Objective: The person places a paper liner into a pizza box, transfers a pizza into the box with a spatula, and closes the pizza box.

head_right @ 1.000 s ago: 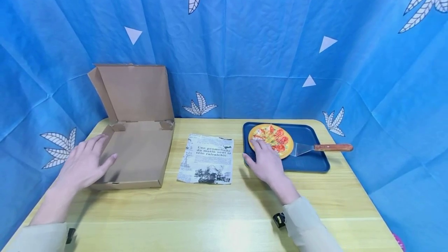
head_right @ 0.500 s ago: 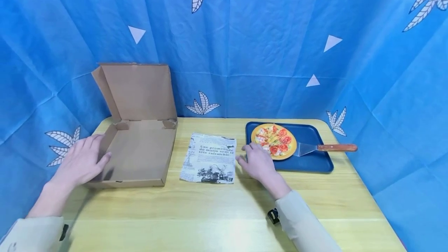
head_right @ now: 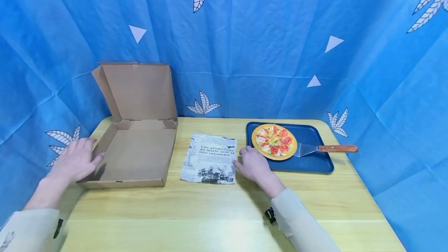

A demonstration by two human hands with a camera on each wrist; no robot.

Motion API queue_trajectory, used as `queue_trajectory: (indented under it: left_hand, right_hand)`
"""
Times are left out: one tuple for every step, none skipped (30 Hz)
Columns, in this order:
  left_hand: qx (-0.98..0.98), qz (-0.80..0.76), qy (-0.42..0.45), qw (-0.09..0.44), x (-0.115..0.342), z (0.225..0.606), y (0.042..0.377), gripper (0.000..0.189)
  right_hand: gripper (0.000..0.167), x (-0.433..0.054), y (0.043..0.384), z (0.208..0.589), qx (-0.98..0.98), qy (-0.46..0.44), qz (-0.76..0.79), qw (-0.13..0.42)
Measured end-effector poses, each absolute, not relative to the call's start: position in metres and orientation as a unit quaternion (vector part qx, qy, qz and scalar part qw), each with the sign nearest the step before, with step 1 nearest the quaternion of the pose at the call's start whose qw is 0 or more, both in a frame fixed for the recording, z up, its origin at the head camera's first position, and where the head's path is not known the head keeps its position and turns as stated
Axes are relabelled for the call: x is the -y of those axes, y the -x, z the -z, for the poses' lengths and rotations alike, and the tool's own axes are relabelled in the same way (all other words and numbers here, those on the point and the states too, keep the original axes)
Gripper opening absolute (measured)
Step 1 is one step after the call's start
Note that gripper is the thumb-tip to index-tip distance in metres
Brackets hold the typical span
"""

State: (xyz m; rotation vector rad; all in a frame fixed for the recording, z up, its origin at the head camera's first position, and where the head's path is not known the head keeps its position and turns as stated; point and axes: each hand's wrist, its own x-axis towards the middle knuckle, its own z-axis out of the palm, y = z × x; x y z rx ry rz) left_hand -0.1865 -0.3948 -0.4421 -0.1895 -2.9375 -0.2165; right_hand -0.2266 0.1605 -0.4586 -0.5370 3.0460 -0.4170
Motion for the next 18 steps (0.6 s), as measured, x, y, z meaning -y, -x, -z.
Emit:
queue_trajectory:
  left_hand:
    - [0.992,0.070,0.063,0.089,0.397,0.443,0.187,0.064]
    - [0.992,0.067,0.061,0.084,0.399,0.443,0.187,0.065]
    - [0.993,0.063,0.059,0.079,0.401,0.443,0.187,0.065]
    - [0.994,0.061,0.059,0.074,0.402,0.443,0.187,0.064]
    - [0.994,0.058,0.058,0.069,0.403,0.443,0.187,0.064]
    - [0.995,0.056,0.058,0.065,0.404,0.443,0.187,0.064]
    - [0.995,0.055,0.057,0.060,0.405,0.443,0.187,0.063]
    - [0.995,0.054,0.056,0.055,0.405,0.443,0.187,0.063]
    - [0.996,0.052,0.057,0.050,0.406,0.443,0.187,0.062]
    - [0.996,0.052,0.058,0.047,0.407,0.443,0.188,0.061]
    - [0.996,0.053,0.058,0.043,0.408,0.443,0.189,0.060]
    - [0.996,0.053,0.058,0.039,0.409,0.443,0.190,0.059]
    - [0.996,0.053,0.059,0.034,0.410,0.443,0.191,0.058]
    - [0.996,0.051,0.059,0.031,0.411,0.443,0.192,0.056]
    - [0.997,0.050,0.059,0.027,0.412,0.443,0.192,0.055]
    - [0.997,0.050,0.059,0.022,0.413,0.443,0.194,0.054]
    - [0.997,0.049,0.060,0.019,0.415,0.443,0.194,0.054]
    - [0.997,0.046,0.061,0.016,0.416,0.444,0.195,0.053]
  right_hand:
    - [0.051,-0.159,0.226,0.458,-0.976,0.170,0.133,0.015]
    - [0.052,-0.158,0.226,0.457,-0.977,0.169,0.129,0.018]
    - [0.052,-0.157,0.226,0.457,-0.978,0.167,0.123,0.020]
    - [0.052,-0.155,0.227,0.457,-0.979,0.165,0.117,0.023]
    - [0.051,-0.154,0.228,0.457,-0.980,0.165,0.110,0.026]
    - [0.049,-0.152,0.228,0.458,-0.981,0.164,0.104,0.027]
    - [0.047,-0.151,0.228,0.458,-0.982,0.163,0.095,0.029]
    - [0.045,-0.150,0.229,0.459,-0.982,0.163,0.088,0.030]
    - [0.043,-0.149,0.230,0.460,-0.983,0.161,0.083,0.031]
    - [0.041,-0.148,0.230,0.460,-0.983,0.161,0.079,0.032]
    - [0.040,-0.147,0.230,0.460,-0.984,0.160,0.075,0.031]
    - [0.040,-0.147,0.231,0.460,-0.984,0.159,0.071,0.030]
    - [0.040,-0.146,0.232,0.460,-0.985,0.157,0.067,0.030]
    - [0.040,-0.145,0.233,0.460,-0.985,0.155,0.063,0.030]
    - [0.041,-0.144,0.233,0.460,-0.986,0.153,0.060,0.031]
    - [0.043,-0.143,0.234,0.460,-0.987,0.150,0.056,0.033]
    - [0.044,-0.142,0.235,0.459,-0.987,0.149,0.052,0.034]
    - [0.047,-0.141,0.235,0.459,-0.987,0.146,0.050,0.035]
